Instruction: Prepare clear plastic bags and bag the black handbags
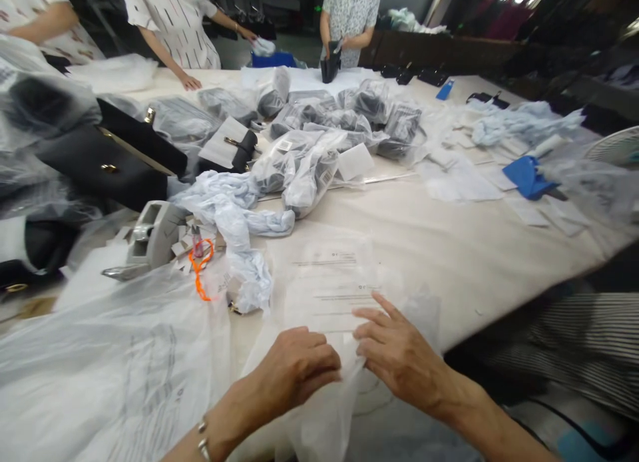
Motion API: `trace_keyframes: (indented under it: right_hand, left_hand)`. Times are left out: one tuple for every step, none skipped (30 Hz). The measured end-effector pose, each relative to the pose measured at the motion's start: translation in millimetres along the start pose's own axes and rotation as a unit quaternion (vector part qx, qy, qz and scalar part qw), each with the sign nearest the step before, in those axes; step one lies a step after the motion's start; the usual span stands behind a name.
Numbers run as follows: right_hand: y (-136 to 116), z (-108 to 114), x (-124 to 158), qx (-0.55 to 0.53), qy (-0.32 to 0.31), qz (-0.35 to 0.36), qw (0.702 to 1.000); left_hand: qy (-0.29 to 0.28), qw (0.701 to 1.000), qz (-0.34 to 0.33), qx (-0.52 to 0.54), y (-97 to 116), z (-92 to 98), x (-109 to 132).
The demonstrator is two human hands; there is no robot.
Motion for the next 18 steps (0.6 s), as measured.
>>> trace_keyframes:
  right_hand:
    - [-1,-4,0,-0.012,-0.02,0.004,1.0]
    - [-2,-8,1,-0.018,-0.034,0.004,0.999]
    - [-6,-12,4,-0.018,-0.044,0.005,0.999]
    - [-10,-15,7,-0.016,-0.048,0.01,0.999]
    - [-15,-17,11,-0.013,-0.047,0.015,0.999]
    - [-20,-18,15,-0.008,-0.042,0.016,0.999]
    - [-24,-18,19,-0.003,-0.035,0.011,0.999]
    - [-27,-17,23,0.004,-0.027,0.004,1.0]
    - [-30,-14,26,0.01,-0.022,-0.007,1.0]
    - [-30,-11,31,0.012,-0.019,-0.017,1.0]
    - [-30,-6,36,0.008,-0.018,-0.027,0.999]
    - [-28,1,41,-0.001,-0.015,-0.037,0.999]
    - [-25,9,49,-0.012,-0.012,-0.052,0.999]
    - [-21,19,58,-0.022,-0.005,-0.07,0.997]
    - [-16,29,69,-0.029,0.005,-0.091,0.995]
    - [-12,40,81,-0.032,0.017,-0.111,0.993]
    - [-8,52,96,-0.028,0.031,-0.129,0.991]
    - [-5,62,112,-0.018,0.049,-0.144,0.988]
  left_hand:
    - [0.014,0.999,0.03,0.022,-5,1.2,-5]
    - [0.033,0.997,0.071,0.022,-15,2.0,-12]
    - [0.05,0.992,0.117,-0.006,-28,2.1,-21]
    - [0.055,0.984,0.162,-0.056,-42,1.2,-30]
    - [0.043,0.972,0.202,-0.113,-58,-0.9,-40]
    - [0.016,0.959,0.233,-0.16,-73,-4.0,-49]
    - [-0.015,0.948,0.256,-0.191,-86,-7.6,-56]
    - [-0.044,0.94,0.272,-0.203,-96,-11.1,-62]
    - [-0.064,0.936,0.283,-0.202,-104,-13.7,-65]
    - [-0.074,0.934,0.29,-0.193,-109,-14.9,-67]
    - [-0.076,0.934,0.298,-0.183,-112,-14.2,-67]
    - [-0.077,0.932,0.308,-0.174,-113,-11.4,-65]
    - [-0.076,0.93,0.32,-0.164,-113,-6.5,-62]
    - [-0.074,0.927,0.333,-0.158,-112,0.2,-57]
    - [-0.066,0.923,0.348,-0.149,-112,8.6,-52]
    - [-0.048,0.92,0.366,-0.135,-112,18.1,-46]
    - [-0.019,0.915,0.385,-0.116,-112,28.1,-38]
    - [0.02,0.909,0.407,-0.092,-112,38.2,-30]
Point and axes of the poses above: each hand's wrist, its own x-axis away from the middle knuckle, its own z-axis out of the back of the hand, y = z × x, the point moved 1 cm from there along -x, towards the middle knuckle, and after that the axes turned 5 degrees about -x, right-handed, at the moved point
